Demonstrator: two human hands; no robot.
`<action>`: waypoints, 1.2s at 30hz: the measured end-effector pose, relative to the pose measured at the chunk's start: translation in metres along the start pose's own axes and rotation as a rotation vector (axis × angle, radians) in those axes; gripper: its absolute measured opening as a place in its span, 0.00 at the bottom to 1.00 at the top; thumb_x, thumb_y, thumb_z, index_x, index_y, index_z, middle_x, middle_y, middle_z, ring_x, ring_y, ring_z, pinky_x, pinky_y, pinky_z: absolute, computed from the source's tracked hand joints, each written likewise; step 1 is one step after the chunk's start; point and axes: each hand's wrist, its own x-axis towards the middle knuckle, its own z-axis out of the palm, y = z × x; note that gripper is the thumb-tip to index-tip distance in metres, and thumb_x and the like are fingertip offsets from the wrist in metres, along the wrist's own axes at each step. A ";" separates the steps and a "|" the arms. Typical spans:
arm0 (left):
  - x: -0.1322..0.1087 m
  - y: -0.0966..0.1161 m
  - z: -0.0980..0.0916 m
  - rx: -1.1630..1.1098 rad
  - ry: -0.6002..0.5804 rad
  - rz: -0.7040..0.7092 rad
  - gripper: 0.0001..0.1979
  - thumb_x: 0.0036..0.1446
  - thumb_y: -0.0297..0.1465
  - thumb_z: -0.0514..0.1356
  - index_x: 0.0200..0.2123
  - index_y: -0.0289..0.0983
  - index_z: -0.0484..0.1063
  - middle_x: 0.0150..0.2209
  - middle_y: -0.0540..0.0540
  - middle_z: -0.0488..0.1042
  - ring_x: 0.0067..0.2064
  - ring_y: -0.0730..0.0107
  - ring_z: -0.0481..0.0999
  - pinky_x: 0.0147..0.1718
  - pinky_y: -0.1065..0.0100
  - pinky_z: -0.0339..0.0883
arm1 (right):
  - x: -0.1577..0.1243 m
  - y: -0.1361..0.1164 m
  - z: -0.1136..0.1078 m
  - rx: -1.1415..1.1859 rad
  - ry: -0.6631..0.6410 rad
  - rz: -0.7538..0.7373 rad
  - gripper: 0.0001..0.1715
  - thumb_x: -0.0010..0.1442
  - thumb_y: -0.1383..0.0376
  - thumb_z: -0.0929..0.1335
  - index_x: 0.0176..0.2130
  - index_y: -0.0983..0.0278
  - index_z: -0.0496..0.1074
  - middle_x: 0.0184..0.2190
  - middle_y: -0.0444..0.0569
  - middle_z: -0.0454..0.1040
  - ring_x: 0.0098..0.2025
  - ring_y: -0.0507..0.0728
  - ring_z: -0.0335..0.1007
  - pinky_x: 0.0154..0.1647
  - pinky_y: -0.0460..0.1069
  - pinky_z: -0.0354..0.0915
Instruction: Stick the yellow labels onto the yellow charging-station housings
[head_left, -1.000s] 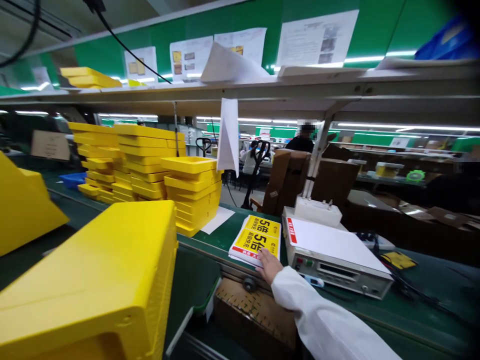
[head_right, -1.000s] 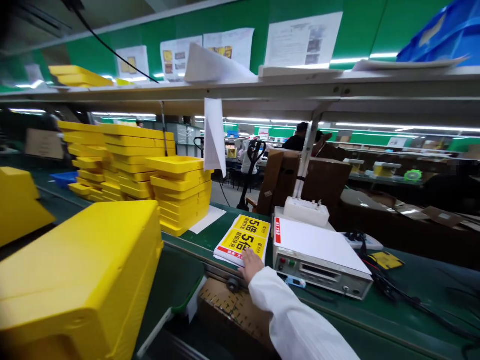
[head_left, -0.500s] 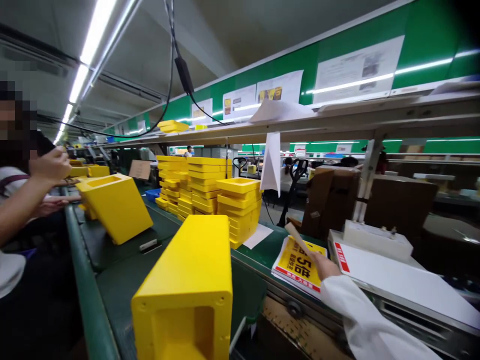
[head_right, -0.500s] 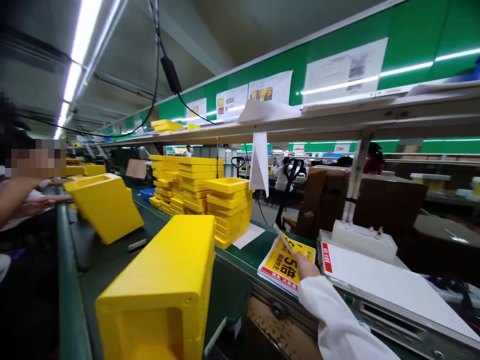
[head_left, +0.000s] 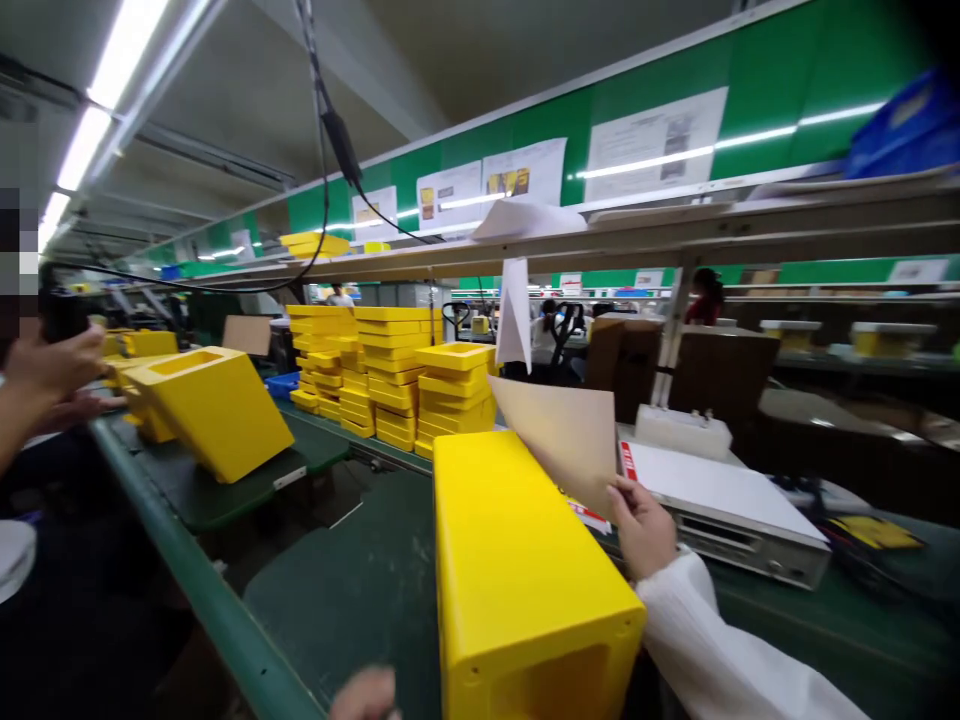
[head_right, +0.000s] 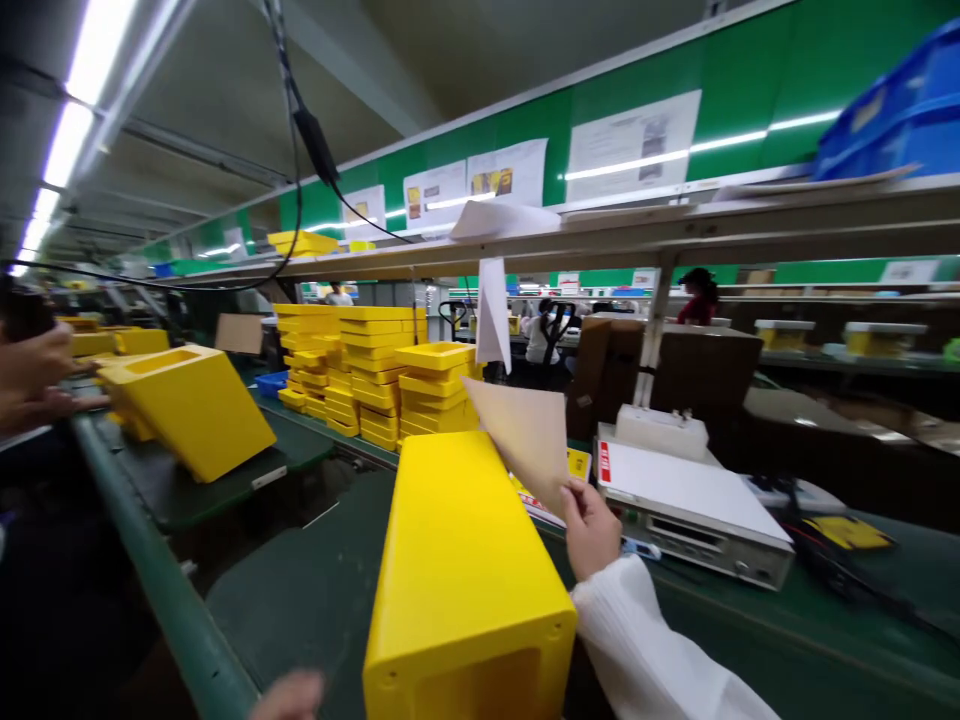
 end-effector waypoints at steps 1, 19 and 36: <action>0.000 0.013 0.008 -0.052 -0.038 -0.040 0.27 0.55 0.49 0.50 0.54 0.43 0.60 0.58 0.42 0.61 0.59 0.52 0.60 0.52 0.53 0.63 | -0.006 0.000 -0.006 0.037 -0.006 0.034 0.31 0.45 0.45 0.65 0.37 0.68 0.73 0.37 0.58 0.76 0.40 0.63 0.72 0.44 0.56 0.67; 0.015 0.163 0.047 -0.942 -0.876 -0.399 0.39 0.42 0.51 0.62 0.53 0.32 0.63 0.52 0.36 0.70 0.54 0.50 0.66 0.48 0.60 0.68 | -0.044 -0.111 -0.135 -0.315 -0.447 -1.197 0.18 0.62 0.72 0.60 0.50 0.64 0.67 0.46 0.53 0.74 0.52 0.57 0.66 0.55 0.54 0.61; -0.036 0.167 0.066 -1.037 -0.234 -0.221 0.31 0.36 0.25 0.70 0.47 0.45 0.70 0.45 0.49 0.75 0.44 0.64 0.74 0.40 0.70 0.73 | -0.089 -0.188 -0.046 -0.122 -0.322 -0.763 0.08 0.57 0.68 0.67 0.38 0.67 0.75 0.38 0.51 0.77 0.41 0.51 0.73 0.44 0.41 0.68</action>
